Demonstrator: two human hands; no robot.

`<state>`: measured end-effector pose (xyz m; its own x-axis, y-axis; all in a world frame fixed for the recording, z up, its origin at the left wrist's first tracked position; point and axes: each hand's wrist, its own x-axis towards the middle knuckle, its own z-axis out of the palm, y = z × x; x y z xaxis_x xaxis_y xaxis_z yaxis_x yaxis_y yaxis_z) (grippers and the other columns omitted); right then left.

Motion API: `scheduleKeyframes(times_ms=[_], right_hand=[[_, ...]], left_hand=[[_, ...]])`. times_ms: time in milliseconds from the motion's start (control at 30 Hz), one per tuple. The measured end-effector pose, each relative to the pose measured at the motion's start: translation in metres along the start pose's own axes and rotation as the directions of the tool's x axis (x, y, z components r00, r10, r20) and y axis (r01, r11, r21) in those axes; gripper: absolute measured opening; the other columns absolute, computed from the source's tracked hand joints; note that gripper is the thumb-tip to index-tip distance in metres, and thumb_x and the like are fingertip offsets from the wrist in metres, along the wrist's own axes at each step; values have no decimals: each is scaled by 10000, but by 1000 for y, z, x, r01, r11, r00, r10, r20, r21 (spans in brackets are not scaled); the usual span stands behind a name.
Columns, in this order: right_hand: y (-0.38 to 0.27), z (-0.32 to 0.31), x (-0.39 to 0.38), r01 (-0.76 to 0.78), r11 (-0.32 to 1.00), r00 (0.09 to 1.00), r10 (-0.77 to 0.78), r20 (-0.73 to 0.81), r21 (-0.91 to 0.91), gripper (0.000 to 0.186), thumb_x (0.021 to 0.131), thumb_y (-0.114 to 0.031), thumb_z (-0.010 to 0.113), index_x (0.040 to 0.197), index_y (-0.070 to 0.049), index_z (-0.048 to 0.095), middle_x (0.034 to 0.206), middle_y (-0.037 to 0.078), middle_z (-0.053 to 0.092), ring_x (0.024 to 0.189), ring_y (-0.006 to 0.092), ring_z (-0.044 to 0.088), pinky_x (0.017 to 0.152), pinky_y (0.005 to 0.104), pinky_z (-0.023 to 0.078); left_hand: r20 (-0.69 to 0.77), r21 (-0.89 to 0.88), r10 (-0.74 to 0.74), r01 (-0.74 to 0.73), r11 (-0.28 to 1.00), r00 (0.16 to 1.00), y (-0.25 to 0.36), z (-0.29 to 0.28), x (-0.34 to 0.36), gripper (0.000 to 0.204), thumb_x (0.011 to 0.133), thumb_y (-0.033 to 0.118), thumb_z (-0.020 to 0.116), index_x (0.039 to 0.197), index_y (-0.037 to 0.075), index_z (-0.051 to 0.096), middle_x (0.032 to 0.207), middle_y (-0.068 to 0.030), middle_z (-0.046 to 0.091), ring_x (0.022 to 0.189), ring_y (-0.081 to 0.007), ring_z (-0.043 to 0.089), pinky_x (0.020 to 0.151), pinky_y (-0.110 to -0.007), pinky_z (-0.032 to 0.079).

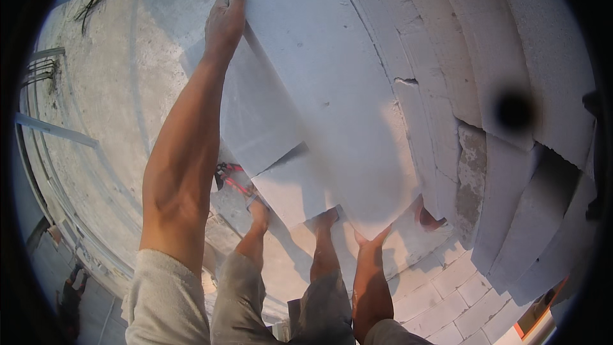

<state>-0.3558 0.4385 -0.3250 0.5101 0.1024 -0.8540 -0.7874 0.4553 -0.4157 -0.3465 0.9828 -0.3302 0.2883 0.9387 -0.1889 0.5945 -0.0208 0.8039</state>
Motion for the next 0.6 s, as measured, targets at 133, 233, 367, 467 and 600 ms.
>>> scheduleKeyframes(times_ms=[133, 233, 367, 467, 600], right_hand=[[-54, 24, -65, -94, 995, 993, 96, -61, 35, 616, 977, -539, 303, 1427, -132, 402, 1421, 102, 455, 1264, 344, 456, 1052, 518, 371], [-85, 24, -81, -254, 966, 965, 251, -72, -39, 612, 984, -496, 252, 1407, -84, 412, 1338, 131, 520, 1201, 366, 493, 1019, 533, 377], [-110, 39, -107, -88, 845, 950, 231, 212, -527, 662, 981, -495, 333, 1451, -29, 334, 1416, 205, 436, 1302, 416, 402, 1082, 559, 301], [-108, 101, -132, 276, -454, 785, -403, 471, -847, 732, 920, -448, 530, 1445, 10, 302, 1432, 254, 359, 1332, 463, 306, 1087, 591, 248], [-67, 210, -120, 424, -756, 622, -156, 767, -498, 1016, 744, -477, 753, 1470, -2, 224, 1461, 278, 268, 1365, 479, 210, 1093, 585, 222]], left_hand=[[131, 150, -29, 9, 989, 991, 65, -52, -31, 790, 909, 634, 445, 1262, -64, 553, 1144, -275, 585, 1056, -376, 599, 913, -445, 477], [153, 323, 122, -166, 932, 981, 106, -59, -45, 750, 904, 610, 492, 1243, -54, 577, 1132, -271, 590, 1008, -350, 628, 875, -444, 505], [209, 172, 175, -212, 962, 962, 125, -46, -50, 673, 908, 534, 536, 1270, -33, 545, 1230, -221, 557, 1152, -351, 562, 978, -410, 451], [89, -127, 356, -344, 930, 930, 115, -22, -74, 653, 925, 457, 556, 1363, -16, 451, 1367, -239, 463, 1302, -365, 433, 1071, -410, 367], [8, -94, 53, -52, 994, 999, 39, -33, -156, 660, 958, 435, 503, 1411, -29, 378, 1436, -242, 385, 1350, -366, 366, 1113, -421, 296]])
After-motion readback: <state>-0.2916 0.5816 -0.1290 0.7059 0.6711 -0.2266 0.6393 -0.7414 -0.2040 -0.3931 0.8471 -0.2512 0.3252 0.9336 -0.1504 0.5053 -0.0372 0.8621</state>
